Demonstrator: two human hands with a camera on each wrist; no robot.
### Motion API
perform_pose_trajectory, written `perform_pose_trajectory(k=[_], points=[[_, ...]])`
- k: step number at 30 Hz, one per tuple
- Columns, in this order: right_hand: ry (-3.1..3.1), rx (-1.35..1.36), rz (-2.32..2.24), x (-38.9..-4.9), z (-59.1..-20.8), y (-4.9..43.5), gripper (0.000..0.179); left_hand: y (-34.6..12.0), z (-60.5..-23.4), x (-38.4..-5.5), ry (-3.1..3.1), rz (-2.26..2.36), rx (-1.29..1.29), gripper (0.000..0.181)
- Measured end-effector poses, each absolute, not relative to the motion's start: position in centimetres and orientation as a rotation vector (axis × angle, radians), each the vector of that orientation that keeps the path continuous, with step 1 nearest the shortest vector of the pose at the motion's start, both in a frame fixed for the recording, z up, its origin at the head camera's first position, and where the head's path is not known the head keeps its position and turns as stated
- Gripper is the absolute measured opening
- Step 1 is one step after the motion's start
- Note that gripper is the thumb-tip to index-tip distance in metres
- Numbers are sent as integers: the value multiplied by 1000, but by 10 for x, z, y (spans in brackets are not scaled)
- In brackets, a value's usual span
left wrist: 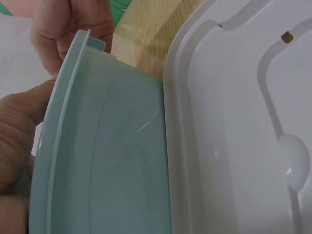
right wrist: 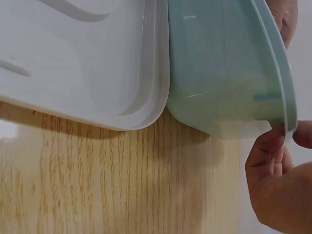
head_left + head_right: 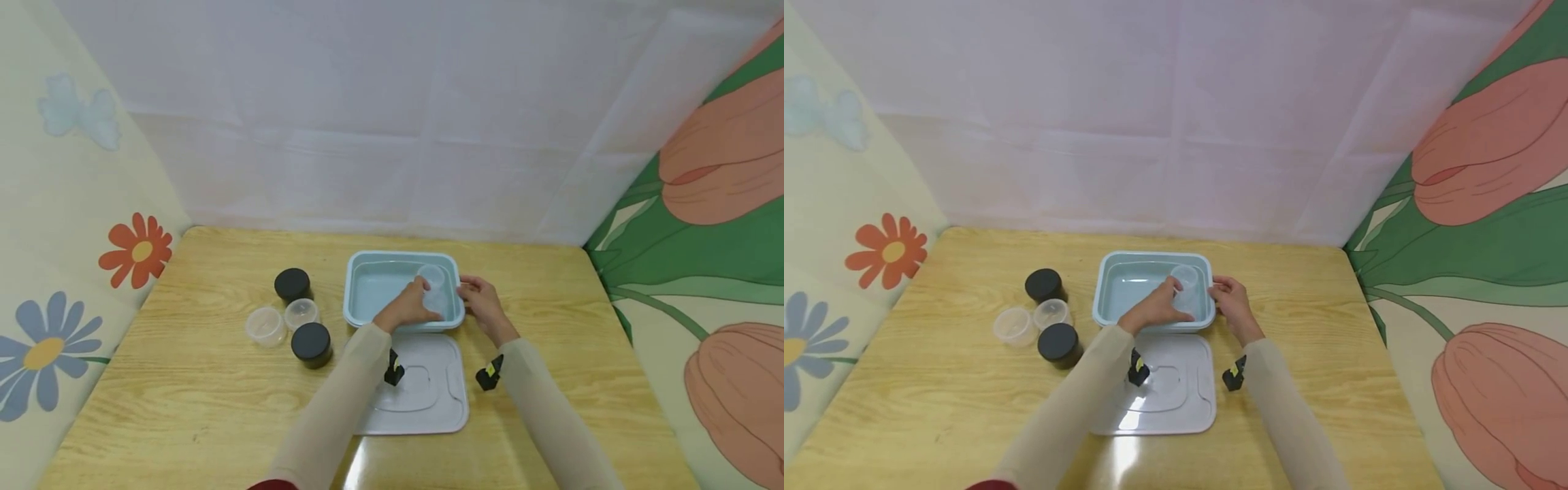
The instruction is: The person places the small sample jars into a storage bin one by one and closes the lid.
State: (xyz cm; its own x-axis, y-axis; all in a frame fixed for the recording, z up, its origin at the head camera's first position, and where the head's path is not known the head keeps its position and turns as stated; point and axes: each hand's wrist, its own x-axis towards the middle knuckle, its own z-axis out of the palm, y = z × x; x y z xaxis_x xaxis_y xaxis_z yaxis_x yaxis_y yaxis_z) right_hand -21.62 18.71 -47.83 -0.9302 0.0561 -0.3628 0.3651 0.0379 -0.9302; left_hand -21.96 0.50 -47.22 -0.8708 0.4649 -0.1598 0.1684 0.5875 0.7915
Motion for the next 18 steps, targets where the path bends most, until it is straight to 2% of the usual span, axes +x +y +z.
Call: perform_pose_trajectory(k=[18], points=[[2119, 429, -1934, -216, -476, 186, 41, 3, -471, -221, 2479, 1132, 505, 59]])
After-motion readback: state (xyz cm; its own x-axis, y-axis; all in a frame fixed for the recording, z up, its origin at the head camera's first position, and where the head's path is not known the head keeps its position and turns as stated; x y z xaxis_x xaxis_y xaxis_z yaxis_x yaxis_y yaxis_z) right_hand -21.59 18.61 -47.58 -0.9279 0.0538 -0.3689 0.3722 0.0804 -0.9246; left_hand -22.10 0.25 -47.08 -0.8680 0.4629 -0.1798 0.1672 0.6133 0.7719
